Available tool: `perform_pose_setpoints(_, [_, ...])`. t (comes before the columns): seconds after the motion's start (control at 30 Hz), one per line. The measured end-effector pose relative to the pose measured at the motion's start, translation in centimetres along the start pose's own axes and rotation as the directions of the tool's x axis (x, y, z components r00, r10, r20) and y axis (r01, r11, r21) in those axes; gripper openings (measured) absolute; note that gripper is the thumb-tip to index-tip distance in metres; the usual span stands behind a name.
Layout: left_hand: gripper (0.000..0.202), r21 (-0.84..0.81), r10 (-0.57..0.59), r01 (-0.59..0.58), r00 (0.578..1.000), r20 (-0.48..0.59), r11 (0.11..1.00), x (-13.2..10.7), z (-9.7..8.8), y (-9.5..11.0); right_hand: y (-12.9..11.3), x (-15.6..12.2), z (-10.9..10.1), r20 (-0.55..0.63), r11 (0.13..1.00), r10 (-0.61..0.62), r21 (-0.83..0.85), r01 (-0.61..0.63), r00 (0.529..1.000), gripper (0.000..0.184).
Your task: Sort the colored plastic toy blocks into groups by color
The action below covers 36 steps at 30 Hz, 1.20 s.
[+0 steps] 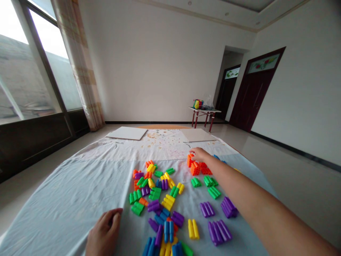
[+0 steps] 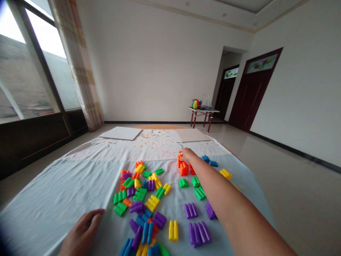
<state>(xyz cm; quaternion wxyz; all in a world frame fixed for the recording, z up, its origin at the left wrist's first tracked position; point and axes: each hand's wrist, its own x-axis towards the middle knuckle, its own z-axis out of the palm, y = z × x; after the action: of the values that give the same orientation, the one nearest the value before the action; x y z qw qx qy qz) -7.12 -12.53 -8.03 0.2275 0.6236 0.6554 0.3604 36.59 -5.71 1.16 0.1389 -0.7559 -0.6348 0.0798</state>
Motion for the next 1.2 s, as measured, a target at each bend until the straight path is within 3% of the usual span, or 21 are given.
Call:
perform_pose_setpoints(0.27, [0.038, -0.002, 0.043, -0.043, 0.999, -0.009, 0.999, 0.0, 0.1, -0.1, -0.6, -0.1, 0.0, -0.007, 0.997, 0.051, -0.05, -0.052, 0.999, 0.038])
perform_pose_setpoints(0.43, [0.038, -0.008, 0.043, -0.043, 0.999, 0.003, 0.999, -0.2, 0.0, 0.0, -0.1, 0.4, 0.3, 0.014, 0.996, 0.078, -0.044, -0.077, 0.997, 0.024])
perform_pose_setpoints(0.83, [0.038, 0.003, 0.026, -0.026, 0.999, 0.028, 1.0, 0.0, 0.1, -0.7, 0.0, 0.2, 0.3, 0.001, 0.998, 0.067, -0.015, -0.067, 0.998, 0.022])
perform_pose_setpoints(1.03, [0.037, -0.002, 0.027, -0.027, 1.0, 0.01, 1.0, 0.0, 0.1, -0.4, -0.1, -0.1, -0.3, -0.065, 0.998, 0.057, 0.021, -0.056, 0.996, 0.047])
perform_pose_setpoints(1.2, [0.037, 0.003, 0.024, -0.024, 1.0, 0.011, 1.0, -0.3, 0.0, 0.2, -2.7, -1.3, -1.6, -0.137, 0.994, -0.045, 0.088, 0.057, 0.989, 0.043])
